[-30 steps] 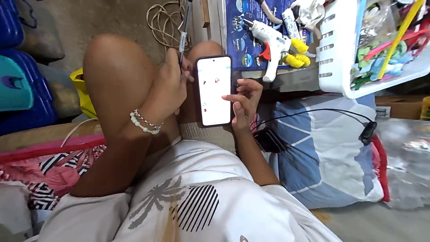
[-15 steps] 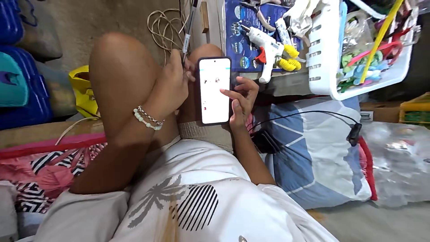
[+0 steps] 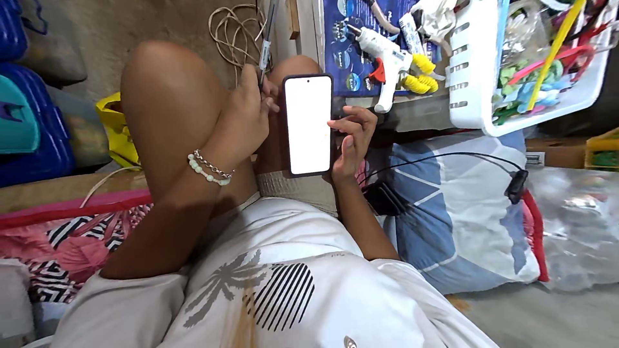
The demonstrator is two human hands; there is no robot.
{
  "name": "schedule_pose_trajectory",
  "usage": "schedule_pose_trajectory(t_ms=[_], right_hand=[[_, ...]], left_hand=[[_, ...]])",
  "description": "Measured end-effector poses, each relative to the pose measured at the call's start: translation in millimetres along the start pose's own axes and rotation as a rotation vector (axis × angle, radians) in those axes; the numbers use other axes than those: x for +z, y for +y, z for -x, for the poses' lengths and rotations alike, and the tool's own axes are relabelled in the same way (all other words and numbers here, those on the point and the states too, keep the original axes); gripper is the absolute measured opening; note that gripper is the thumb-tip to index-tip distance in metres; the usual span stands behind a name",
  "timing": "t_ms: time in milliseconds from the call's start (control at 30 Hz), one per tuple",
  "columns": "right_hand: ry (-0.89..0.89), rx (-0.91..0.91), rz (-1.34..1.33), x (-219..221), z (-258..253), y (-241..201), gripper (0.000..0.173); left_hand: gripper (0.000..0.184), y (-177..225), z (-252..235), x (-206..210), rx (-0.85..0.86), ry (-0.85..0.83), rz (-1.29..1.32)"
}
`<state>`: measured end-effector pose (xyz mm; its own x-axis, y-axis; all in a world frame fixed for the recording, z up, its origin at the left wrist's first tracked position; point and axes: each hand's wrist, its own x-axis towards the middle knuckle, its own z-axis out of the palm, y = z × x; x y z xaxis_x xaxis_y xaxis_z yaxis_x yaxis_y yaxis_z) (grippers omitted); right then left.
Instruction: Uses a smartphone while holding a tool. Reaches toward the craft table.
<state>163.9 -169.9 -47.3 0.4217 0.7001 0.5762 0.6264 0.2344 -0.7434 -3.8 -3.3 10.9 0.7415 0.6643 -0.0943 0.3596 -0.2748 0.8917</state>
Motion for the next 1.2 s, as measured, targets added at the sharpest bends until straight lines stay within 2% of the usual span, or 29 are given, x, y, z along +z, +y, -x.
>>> schedule_pose_trajectory(t_ms=[1200], right_hand=[[0.064,-0.012,-0.017,1.1,-2.4,11.4,0.05]], left_hand=[[0.015,-3.9,-4.2,4.6,0.048,0.068,-0.018]])
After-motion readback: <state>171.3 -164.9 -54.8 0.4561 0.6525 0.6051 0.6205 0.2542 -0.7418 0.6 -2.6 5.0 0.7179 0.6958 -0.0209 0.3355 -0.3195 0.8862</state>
